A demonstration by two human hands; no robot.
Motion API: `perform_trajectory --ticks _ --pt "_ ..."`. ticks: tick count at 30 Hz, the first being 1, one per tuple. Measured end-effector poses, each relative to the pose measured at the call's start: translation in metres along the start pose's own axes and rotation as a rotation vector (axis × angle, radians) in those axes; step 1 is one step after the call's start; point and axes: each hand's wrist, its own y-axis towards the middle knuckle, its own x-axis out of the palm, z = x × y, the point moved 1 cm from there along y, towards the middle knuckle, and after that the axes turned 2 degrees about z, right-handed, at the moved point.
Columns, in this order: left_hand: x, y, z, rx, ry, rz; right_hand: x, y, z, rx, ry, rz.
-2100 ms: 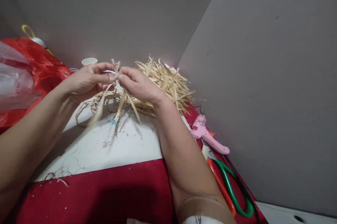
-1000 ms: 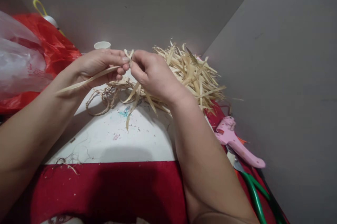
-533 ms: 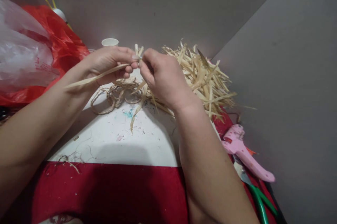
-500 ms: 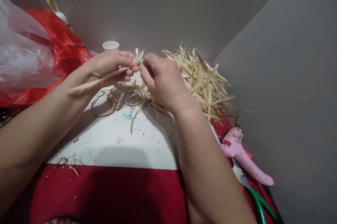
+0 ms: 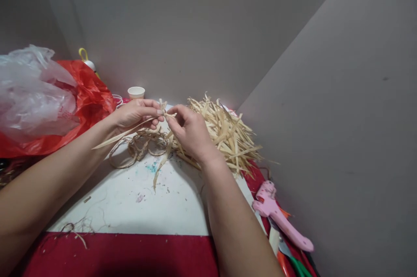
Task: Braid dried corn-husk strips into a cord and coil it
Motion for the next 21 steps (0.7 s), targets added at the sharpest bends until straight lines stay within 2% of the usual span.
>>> perform_trajectory --ticks 4,9,11,14,17,21 --pt "0.003 0.000 -0.001 0.058 0.065 0.048 -0.001 0.002 -0.003 0.109 0.117 0.037" --pt "0.009 -0.003 -0.002 0.143 0.138 0.096 -0.001 0.004 -0.011 0.399 0.327 0.084" --pt "0.011 -0.004 -0.003 0.197 0.139 0.117 0.002 0.004 -0.012 0.443 0.366 0.077" --pt "0.013 -0.002 -0.005 0.262 0.106 0.180 0.007 0.001 -0.015 0.306 0.223 0.105" --pt "0.013 0.001 -0.009 0.278 0.069 0.245 0.010 -0.002 -0.018 0.069 -0.125 0.139" --pt "0.010 0.006 -0.016 0.221 -0.021 0.286 0.015 -0.007 -0.020 -0.106 -0.449 0.074"
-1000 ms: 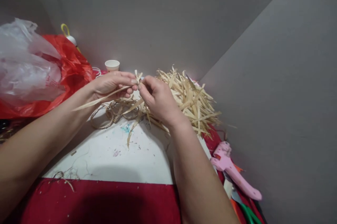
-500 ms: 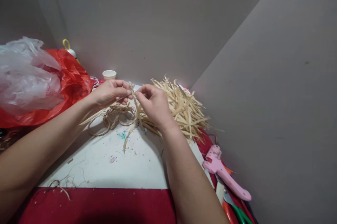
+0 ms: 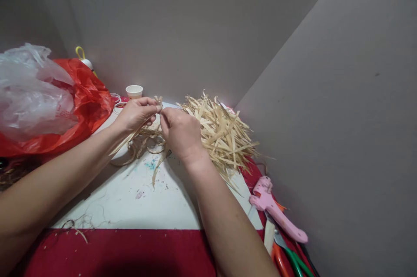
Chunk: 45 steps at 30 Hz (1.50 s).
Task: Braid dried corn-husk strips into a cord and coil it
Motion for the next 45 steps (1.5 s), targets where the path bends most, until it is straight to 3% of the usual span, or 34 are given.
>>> perform_trajectory --ticks 4,7,9,13,16,19,22,31,38,42,45 --pt "-0.002 0.002 -0.004 -0.100 -0.105 0.015 0.004 -0.002 -0.003 -0.037 -0.061 -0.081" --pt "-0.005 0.004 -0.003 -0.149 -0.135 0.000 0.001 0.000 -0.001 -0.009 0.119 -0.202" --pt "-0.007 0.005 -0.001 -0.178 -0.133 -0.046 -0.006 0.003 0.006 0.094 0.327 -0.179" --pt "-0.008 0.005 0.001 -0.196 -0.072 -0.167 -0.018 0.010 0.025 0.453 0.694 0.049" --pt "-0.005 0.001 0.001 -0.174 0.004 -0.214 -0.013 0.011 0.032 0.617 0.901 -0.013" --pt "-0.002 -0.003 0.001 -0.184 0.053 -0.240 -0.004 0.010 0.033 0.667 1.058 -0.111" --pt "-0.001 -0.003 0.001 -0.212 0.030 -0.264 0.002 0.008 0.033 0.700 1.185 -0.115" --pt "-0.001 -0.003 0.004 -0.299 0.016 -0.313 0.007 0.008 0.034 0.711 1.212 -0.055" --pt "0.000 -0.005 0.005 -0.326 0.043 -0.336 0.009 0.007 0.031 0.671 1.219 -0.091" --pt "0.002 -0.004 0.003 -0.331 -0.029 -0.314 0.008 0.007 0.037 0.710 1.258 -0.155" --pt "0.002 -0.002 0.000 -0.339 -0.063 -0.273 0.006 0.008 0.043 0.771 1.211 -0.102"
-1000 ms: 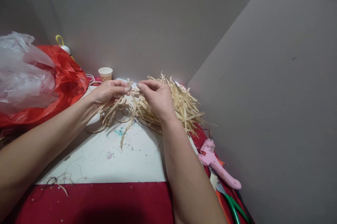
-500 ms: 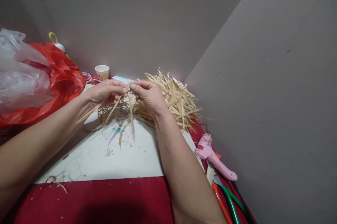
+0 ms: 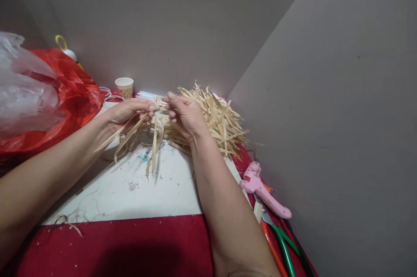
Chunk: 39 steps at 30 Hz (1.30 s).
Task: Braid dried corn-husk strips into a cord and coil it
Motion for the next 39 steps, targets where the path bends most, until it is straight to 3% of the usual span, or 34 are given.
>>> perform_trajectory --ticks 3,8,11,15,18,20,24,27,30,35,39 --pt "-0.003 0.002 0.000 0.012 0.040 0.025 -0.003 0.002 0.000 -0.049 -0.085 0.086" --pt "-0.002 0.000 -0.002 0.084 0.246 0.063 0.002 -0.005 -0.001 -0.181 -0.378 0.015" --pt "0.002 -0.003 -0.005 0.181 0.402 0.094 0.008 -0.012 -0.005 -0.253 -0.641 0.060" --pt "0.008 -0.006 -0.010 0.288 0.541 0.069 0.012 -0.014 -0.009 -0.231 -0.846 0.103" --pt "0.007 -0.006 -0.008 0.264 0.541 0.036 0.010 -0.013 -0.012 -0.220 -0.825 0.053" --pt "0.004 -0.006 -0.006 0.174 0.480 -0.016 0.008 -0.014 -0.015 -0.241 -0.767 -0.017" --pt "-0.001 -0.006 -0.002 -0.062 0.228 -0.211 0.006 -0.019 -0.024 -0.365 -0.630 -0.134" --pt "-0.003 -0.006 -0.003 -0.106 0.078 -0.291 0.005 -0.021 -0.025 -0.419 -0.582 -0.137" --pt "-0.003 -0.005 -0.006 -0.106 0.068 -0.282 -0.001 -0.016 -0.023 -0.333 -0.512 -0.087" --pt "-0.002 -0.002 -0.007 -0.073 0.145 -0.217 -0.013 -0.006 -0.021 -0.253 -0.402 0.147" --pt "-0.001 -0.001 -0.008 -0.013 0.258 -0.118 -0.010 -0.009 -0.020 -0.249 -0.515 0.041"
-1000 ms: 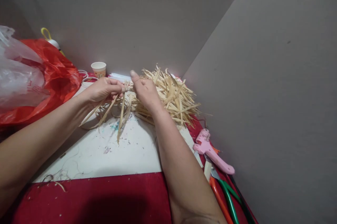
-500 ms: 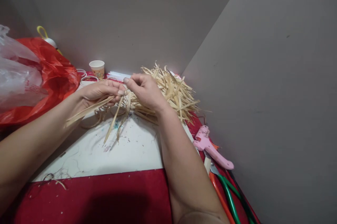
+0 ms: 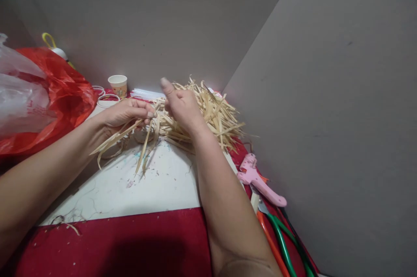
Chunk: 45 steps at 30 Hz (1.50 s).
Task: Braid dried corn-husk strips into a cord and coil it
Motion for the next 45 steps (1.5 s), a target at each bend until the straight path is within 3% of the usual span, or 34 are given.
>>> perform_trajectory --ticks 4,10,16,22,28,37,45 --pt "-0.002 0.001 0.000 0.029 0.042 0.021 0.003 -0.005 -0.004 0.041 -0.020 -0.186" --pt "-0.006 0.000 0.002 0.039 -0.058 -0.027 -0.006 -0.004 -0.005 0.062 0.255 -0.297" --pt "-0.006 0.000 0.003 0.074 -0.066 -0.043 -0.008 -0.005 -0.005 0.078 0.303 -0.251" --pt "0.001 -0.001 0.005 0.073 -0.176 0.094 -0.004 -0.003 -0.007 0.055 0.302 -0.176" --pt "0.008 -0.005 0.008 0.126 -0.267 0.137 0.000 -0.003 -0.008 0.047 0.325 -0.121" --pt "0.008 -0.001 0.008 0.109 -0.421 0.041 0.004 -0.004 -0.009 -0.069 0.320 -0.088" --pt "0.010 -0.006 0.006 0.197 -0.313 0.055 0.004 -0.005 -0.011 -0.058 0.327 -0.084"
